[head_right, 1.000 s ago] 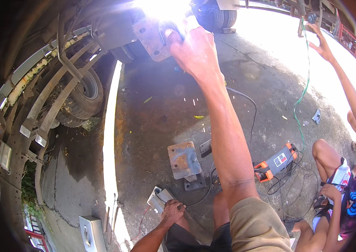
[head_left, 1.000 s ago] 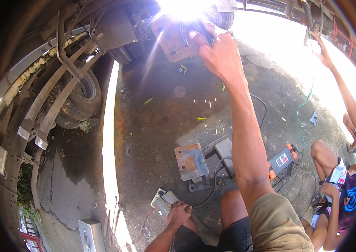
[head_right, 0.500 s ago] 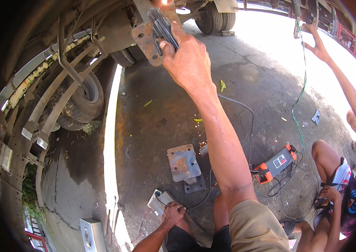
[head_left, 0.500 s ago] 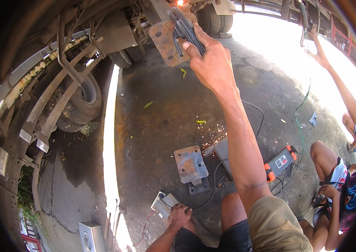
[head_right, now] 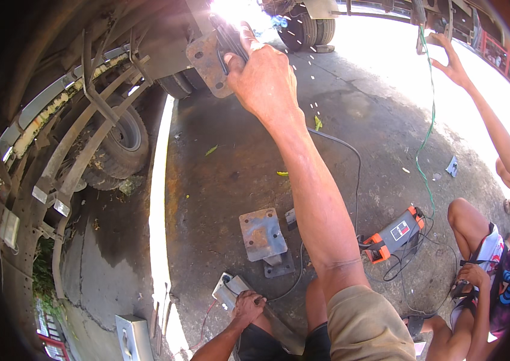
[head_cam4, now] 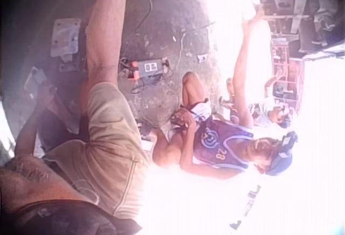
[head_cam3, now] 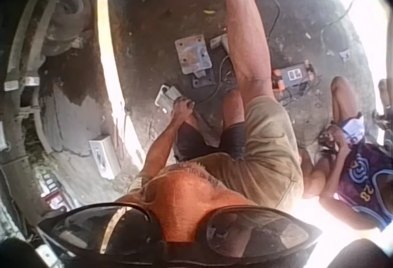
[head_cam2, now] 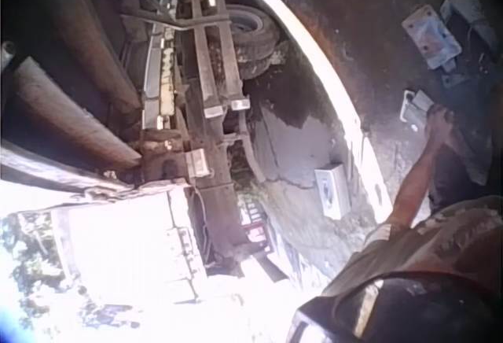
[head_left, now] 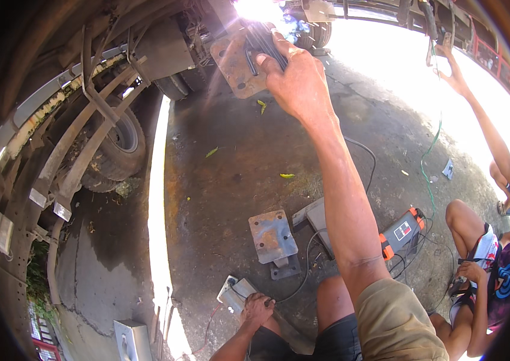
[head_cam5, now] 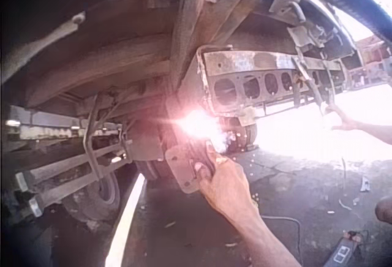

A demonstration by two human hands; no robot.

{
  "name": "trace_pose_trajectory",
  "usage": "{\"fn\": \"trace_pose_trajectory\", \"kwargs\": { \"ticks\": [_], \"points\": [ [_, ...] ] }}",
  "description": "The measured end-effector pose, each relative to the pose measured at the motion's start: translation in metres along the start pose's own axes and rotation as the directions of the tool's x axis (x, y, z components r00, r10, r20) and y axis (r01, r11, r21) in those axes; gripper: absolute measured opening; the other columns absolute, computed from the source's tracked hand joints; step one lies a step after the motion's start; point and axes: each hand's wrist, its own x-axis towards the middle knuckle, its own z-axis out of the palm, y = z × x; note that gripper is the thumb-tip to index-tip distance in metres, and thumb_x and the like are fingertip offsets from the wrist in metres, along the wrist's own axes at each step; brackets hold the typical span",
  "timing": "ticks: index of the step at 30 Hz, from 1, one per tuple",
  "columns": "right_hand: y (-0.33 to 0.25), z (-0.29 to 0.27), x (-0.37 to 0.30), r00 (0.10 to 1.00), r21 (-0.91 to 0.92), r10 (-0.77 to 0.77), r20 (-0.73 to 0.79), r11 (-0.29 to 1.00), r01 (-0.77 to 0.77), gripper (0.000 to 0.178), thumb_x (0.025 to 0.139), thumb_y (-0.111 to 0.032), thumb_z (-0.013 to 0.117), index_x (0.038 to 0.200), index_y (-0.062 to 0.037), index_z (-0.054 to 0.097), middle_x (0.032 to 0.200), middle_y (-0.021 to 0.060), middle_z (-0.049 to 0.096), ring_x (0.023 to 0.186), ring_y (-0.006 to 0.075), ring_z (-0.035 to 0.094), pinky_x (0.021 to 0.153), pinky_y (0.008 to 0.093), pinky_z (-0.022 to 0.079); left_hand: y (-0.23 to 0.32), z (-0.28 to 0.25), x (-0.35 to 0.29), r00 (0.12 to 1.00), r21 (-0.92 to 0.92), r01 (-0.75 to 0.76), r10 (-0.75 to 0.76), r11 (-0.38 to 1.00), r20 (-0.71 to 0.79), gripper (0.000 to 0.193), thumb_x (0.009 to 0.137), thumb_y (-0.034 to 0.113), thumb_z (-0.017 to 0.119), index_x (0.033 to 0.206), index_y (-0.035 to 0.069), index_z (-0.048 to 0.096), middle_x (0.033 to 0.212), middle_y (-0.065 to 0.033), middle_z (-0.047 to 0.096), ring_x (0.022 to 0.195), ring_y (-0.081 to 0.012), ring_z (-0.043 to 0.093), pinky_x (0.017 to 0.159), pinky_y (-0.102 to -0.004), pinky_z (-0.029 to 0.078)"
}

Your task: The person positions a metal bracket under a vehicle chassis, connects a welding machine, and welds the bracket to the frame. They adjust the bracket and continue welding at multiple points.

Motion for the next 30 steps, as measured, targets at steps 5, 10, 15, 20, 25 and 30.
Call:
{"fn": "trace_pose_trajectory", "kwargs": {
  "ticks": [5,10,15,20,25,30],
  "points": [
    [0.000,-0.003,0.004,1.000,-0.027,-0.007,0.013,1.000,0.007,0.060,0.098,-0.039,0.064,0.151,-0.0126,0.053,0.133,0.0238,0.067,0.126,0.0411,0.063,0.110,0.0453,0.049,0.003,-0.002,0.003,1.000,0.011,-0.030,0.030,1.000,-0.001,0.031,0.088,0.035,0.073,0.102,0.008,0.080,0.120,-0.0128,0.071,0.122,-0.0336,0.060,0.111,-0.0444,0.044],
    [0.000,-0.004,0.005,0.998,-0.082,-0.063,-0.028,0.995,0.060,0.061,0.097,-0.039,0.065,0.151,-0.0133,0.053,0.131,0.0243,0.068,0.124,0.0412,0.064,0.109,0.0459,0.049,0.004,-0.008,0.000,0.995,0.023,0.045,-0.047,0.999,0.090,0.033,0.091,0.038,0.069,0.109,0.012,0.079,0.130,-0.0098,0.066,0.131,-0.0316,0.054,0.116,-0.0445,0.040],
    [0.001,-0.009,0.005,0.999,-0.096,-0.034,0.007,0.995,0.034,0.060,0.097,-0.039,0.065,0.150,-0.0125,0.055,0.129,0.0259,0.068,0.123,0.0417,0.065,0.107,0.0463,0.050,0.009,-0.012,0.000,0.990,0.016,0.067,-0.068,0.998,0.123,0.035,0.091,0.039,0.069,0.111,0.012,0.078,0.132,-0.0114,0.065,0.133,-0.0318,0.053,0.117,-0.0443,0.039],
    [0.004,-0.008,0.013,0.999,-0.076,-0.033,0.010,0.997,0.034,0.056,0.095,-0.035,0.064,0.145,-0.0117,0.059,0.108,0.0253,0.074,0.104,0.0441,0.071,0.093,0.0506,0.056,0.006,-0.008,0.001,0.994,0.031,0.056,-0.059,0.998,0.094,0.035,0.091,0.038,0.069,0.110,0.010,0.078,0.131,-0.0119,0.066,0.132,-0.0320,0.054,0.118,-0.0447,0.038],
    [0.003,-0.012,0.016,0.999,-0.050,-0.046,0.005,0.998,0.046,0.060,0.096,-0.039,0.066,0.149,-0.0134,0.056,0.122,0.0298,0.070,0.116,0.0444,0.067,0.103,0.0471,0.052,0.010,-0.011,0.001,0.995,0.014,0.046,-0.047,0.999,0.087,0.032,0.091,0.036,0.069,0.108,0.010,0.079,0.128,-0.0118,0.067,0.129,-0.0324,0.056,0.115,-0.0447,0.040],
    [-0.003,-0.014,0.014,0.999,-0.059,-0.048,0.008,0.997,0.048,0.059,0.095,-0.039,0.067,0.148,-0.0142,0.057,0.118,0.0291,0.071,0.114,0.0436,0.069,0.102,0.0475,0.053,0.008,-0.009,0.000,0.998,0.018,0.032,-0.033,0.999,0.055,0.030,0.090,0.034,0.070,0.105,0.010,0.079,0.125,-0.0121,0.068,0.127,-0.0331,0.057,0.113,-0.0450,0.042]
  ]
}}
